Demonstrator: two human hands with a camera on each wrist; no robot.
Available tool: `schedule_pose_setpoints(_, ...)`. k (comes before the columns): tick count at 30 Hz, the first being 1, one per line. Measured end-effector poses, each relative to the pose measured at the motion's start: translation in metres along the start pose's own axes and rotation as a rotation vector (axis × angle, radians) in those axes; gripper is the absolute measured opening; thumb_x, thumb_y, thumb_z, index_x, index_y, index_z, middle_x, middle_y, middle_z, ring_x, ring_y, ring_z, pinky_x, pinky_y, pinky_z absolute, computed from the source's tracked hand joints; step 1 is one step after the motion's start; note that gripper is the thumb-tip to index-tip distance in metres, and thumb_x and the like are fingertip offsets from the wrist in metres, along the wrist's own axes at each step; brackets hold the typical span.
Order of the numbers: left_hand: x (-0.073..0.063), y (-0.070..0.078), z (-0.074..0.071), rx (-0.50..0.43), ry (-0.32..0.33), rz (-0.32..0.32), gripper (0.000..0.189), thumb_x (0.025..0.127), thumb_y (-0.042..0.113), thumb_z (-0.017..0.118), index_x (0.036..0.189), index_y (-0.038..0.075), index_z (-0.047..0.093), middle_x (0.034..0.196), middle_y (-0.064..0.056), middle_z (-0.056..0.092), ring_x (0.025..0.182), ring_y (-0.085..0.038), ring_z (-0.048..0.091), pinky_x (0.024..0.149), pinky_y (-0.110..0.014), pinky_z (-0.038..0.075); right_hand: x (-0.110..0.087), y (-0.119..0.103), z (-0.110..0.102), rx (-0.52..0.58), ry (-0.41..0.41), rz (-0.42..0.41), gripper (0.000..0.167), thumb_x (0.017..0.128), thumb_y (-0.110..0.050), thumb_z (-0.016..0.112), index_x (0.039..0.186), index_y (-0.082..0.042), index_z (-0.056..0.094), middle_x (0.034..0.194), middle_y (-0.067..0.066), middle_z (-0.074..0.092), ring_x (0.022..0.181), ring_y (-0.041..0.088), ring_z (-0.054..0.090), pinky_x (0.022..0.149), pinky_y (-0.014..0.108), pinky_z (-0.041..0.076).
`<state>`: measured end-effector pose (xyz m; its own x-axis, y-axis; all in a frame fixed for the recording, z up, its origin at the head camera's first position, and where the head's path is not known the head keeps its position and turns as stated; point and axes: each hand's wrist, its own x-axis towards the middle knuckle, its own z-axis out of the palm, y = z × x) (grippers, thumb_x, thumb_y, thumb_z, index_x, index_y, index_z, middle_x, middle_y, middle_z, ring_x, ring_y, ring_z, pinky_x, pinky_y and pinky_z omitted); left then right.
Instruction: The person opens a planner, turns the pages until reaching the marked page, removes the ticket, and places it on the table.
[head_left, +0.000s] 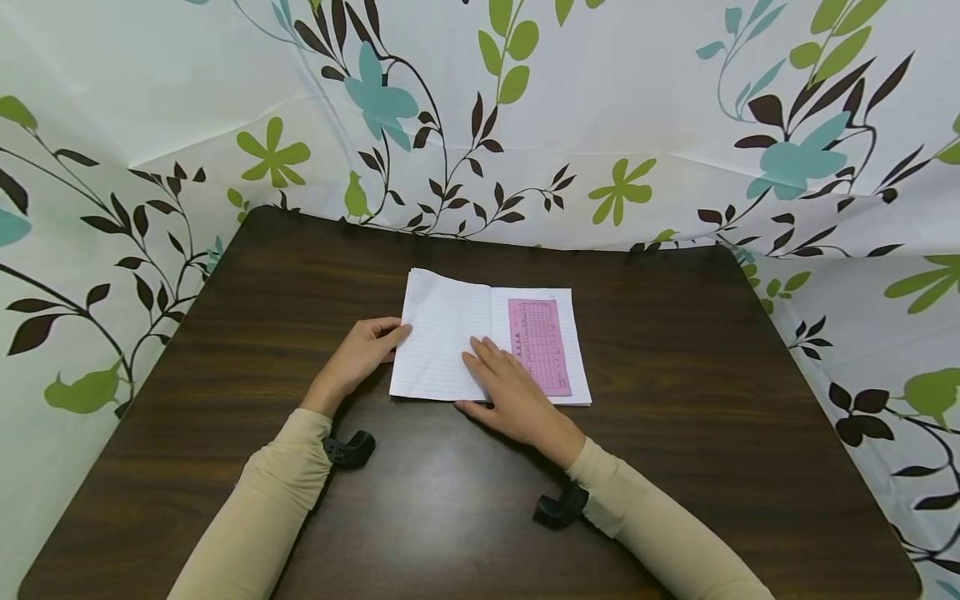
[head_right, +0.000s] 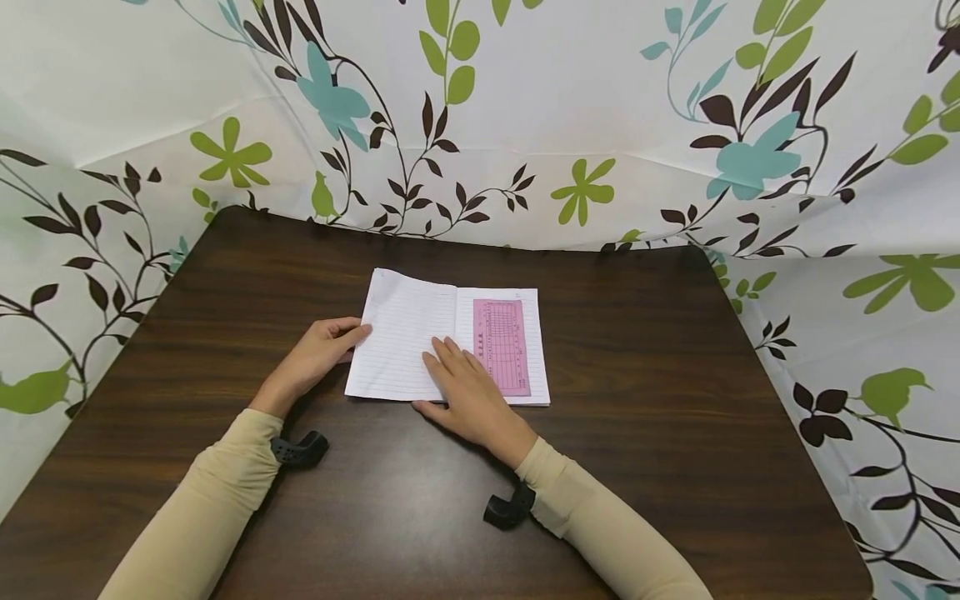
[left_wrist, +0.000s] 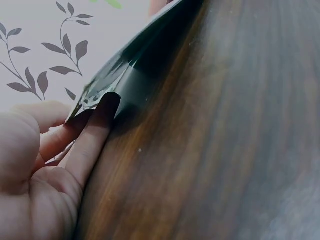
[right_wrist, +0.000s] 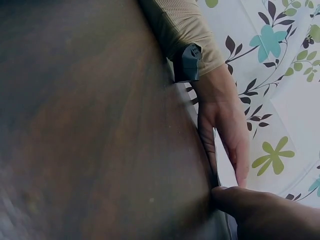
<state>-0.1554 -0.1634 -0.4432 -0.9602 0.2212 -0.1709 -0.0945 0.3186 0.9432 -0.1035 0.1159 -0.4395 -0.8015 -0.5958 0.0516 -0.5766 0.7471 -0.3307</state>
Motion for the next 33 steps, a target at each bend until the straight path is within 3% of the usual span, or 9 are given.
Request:
schedule_pose_setpoints(8,0.000,-0.002,-0.001,0.005,0.011,-0.018,0.047,0.110,0.034,0.054,0.141,0.000,0.062,0.139,-0.022,0.064,0.123,-0.028,0.063,0.107,-0.049,0.054,0.001,-0.002,-0.001,0.011,-0.013,0.014,0.078,0.102,-0.054,0.062,0.161,-0.009,0.039,0.173,0.012,0.027,0.162,0.030,0.021,0.130,0.051,0.025)
schedule_pose_setpoints(12,-0.001,-0.002,-0.001,0.001,0.014,-0.027,0.047,0.110,0.034,0.054,0.141,-0.001,0.062,0.139,-0.023,0.064,0.122,-0.027,0.064,0.106,-0.048,0.055,0.003,-0.001,-0.011,0.037,0.090,-0.014,0.065,0.103,-0.049,0.062,0.152,-0.008,0.052,0.167,0.012,0.040,0.156,0.030,0.036,0.126,0.050,0.035)
schedule_pose_setpoints(14,0.000,-0.002,0.000,-0.004,0.012,-0.026,0.047,0.110,0.033,0.054,0.141,-0.001,0.062,0.139,-0.023,0.064,0.122,-0.027,0.064,0.107,-0.048,0.055,0.004,0.004,-0.022,0.070,0.195,0.005,0.049,0.103,-0.041,0.063,0.139,-0.008,0.065,0.152,0.011,0.059,0.143,0.028,0.055,0.117,0.047,0.046)
schedule_pose_setpoints(16,0.000,-0.001,0.000,-0.003,0.007,-0.022,0.047,0.110,0.034,0.054,0.142,0.000,0.061,0.140,-0.022,0.063,0.124,-0.028,0.063,0.107,-0.049,0.054,0.004,0.015,-0.035,0.105,0.307,0.072,0.033,0.103,-0.033,0.064,0.123,-0.009,0.073,0.129,0.009,0.073,0.119,0.026,0.069,0.100,0.045,0.057)
schedule_pose_setpoints(19,0.000,-0.001,0.001,0.004,-0.001,-0.019,0.048,0.110,0.035,0.054,0.143,0.000,0.061,0.142,-0.022,0.063,0.127,-0.030,0.061,0.109,-0.050,0.053,0.000,0.037,-0.053,0.133,0.381,0.266,0.022,0.102,-0.026,0.063,0.110,-0.010,0.076,0.104,0.006,0.075,0.090,0.022,0.070,0.074,0.039,0.057)
schedule_pose_setpoints(21,0.000,-0.001,0.001,0.011,-0.003,-0.022,0.048,0.110,0.035,0.053,0.143,0.000,0.061,0.142,-0.021,0.063,0.128,-0.030,0.061,0.109,-0.050,0.053,-0.003,0.053,-0.062,0.135,0.348,0.401,0.024,0.103,-0.027,0.062,0.112,-0.009,0.074,0.103,0.008,0.072,0.083,0.022,0.065,0.065,0.036,0.051)
schedule_pose_setpoints(25,0.000,-0.002,0.000,0.016,0.001,-0.028,0.048,0.110,0.035,0.053,0.143,0.000,0.061,0.142,-0.021,0.063,0.129,-0.031,0.061,0.109,-0.050,0.053,-0.007,0.076,-0.071,0.143,0.178,0.580,0.038,0.103,-0.036,0.063,0.122,-0.004,0.069,0.109,0.014,0.068,0.087,0.026,0.060,0.065,0.034,0.048)
schedule_pose_setpoints(29,0.001,-0.002,0.000,0.011,0.004,-0.024,0.049,0.110,0.035,0.054,0.143,0.000,0.061,0.142,-0.021,0.063,0.128,-0.030,0.061,0.109,-0.050,0.053,-0.007,0.086,-0.069,0.134,0.072,0.640,0.049,0.100,-0.040,0.067,0.128,0.000,0.064,0.112,0.017,0.065,0.093,0.029,0.059,0.072,0.039,0.051)
schedule_pose_setpoints(33,0.001,-0.002,0.000,0.019,0.006,-0.017,0.048,0.110,0.036,0.054,0.142,0.001,0.062,0.140,-0.021,0.064,0.126,-0.029,0.062,0.108,-0.050,0.054,-0.006,0.090,-0.065,0.130,0.068,0.667,0.049,0.098,-0.038,0.072,0.127,0.000,0.062,0.111,0.017,0.064,0.093,0.029,0.058,0.074,0.040,0.050)
